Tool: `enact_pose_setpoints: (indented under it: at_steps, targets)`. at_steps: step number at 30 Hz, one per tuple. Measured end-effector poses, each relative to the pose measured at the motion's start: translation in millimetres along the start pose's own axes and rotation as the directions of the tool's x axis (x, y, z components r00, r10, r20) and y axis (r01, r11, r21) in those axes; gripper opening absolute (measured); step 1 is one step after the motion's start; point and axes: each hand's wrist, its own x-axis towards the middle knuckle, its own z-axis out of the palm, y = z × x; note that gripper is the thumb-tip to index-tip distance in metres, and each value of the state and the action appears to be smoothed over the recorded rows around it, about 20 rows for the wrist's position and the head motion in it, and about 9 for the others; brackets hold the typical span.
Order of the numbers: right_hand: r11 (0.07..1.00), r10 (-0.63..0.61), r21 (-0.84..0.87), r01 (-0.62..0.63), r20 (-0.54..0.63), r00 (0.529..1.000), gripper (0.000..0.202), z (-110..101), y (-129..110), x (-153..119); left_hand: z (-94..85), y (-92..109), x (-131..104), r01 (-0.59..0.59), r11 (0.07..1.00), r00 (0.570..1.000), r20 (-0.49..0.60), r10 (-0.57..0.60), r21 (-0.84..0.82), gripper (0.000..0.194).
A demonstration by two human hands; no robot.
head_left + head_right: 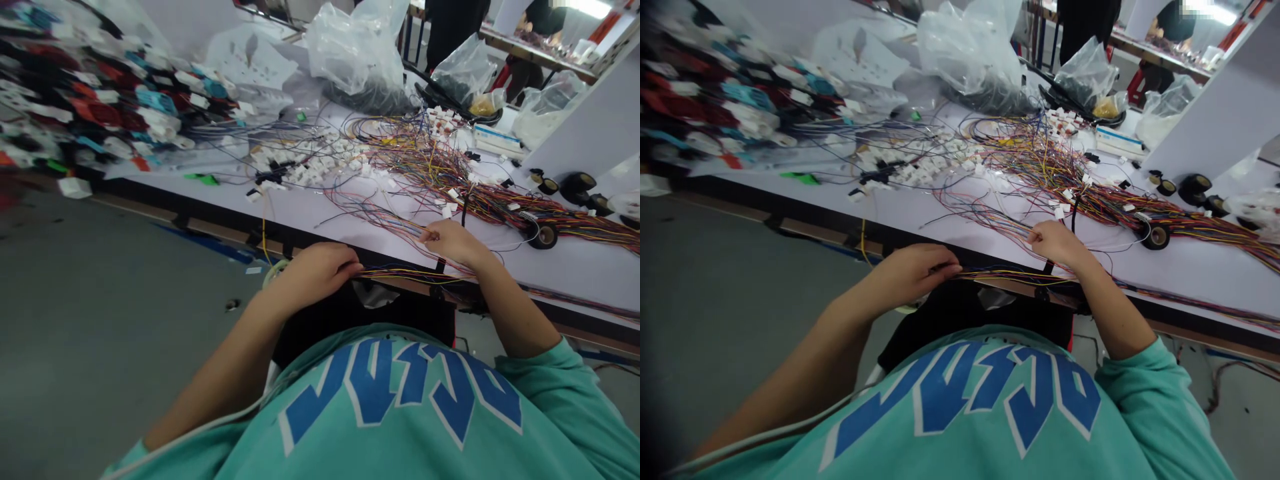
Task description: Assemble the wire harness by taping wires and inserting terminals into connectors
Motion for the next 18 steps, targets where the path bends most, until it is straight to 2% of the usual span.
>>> enact_pose_setpoints:
  at_steps: [6,18]
  targets:
    - [0.96,0.053,0.276,-0.055,0.012,0.998,0.016,-2.7,6.8,-1.4,1.5,-0.6,2.4,0.017,1.0,1.0,-0.003,-0.017,0.023,0.03]
    - [0.846,0.137,0.509,-0.156,0.075,0.988,0.017,-7.8,7.9,-4.6,2.1,0.7,4.4,0.038,0.999,0.998,0.04,-0.039,0.028,0.027]
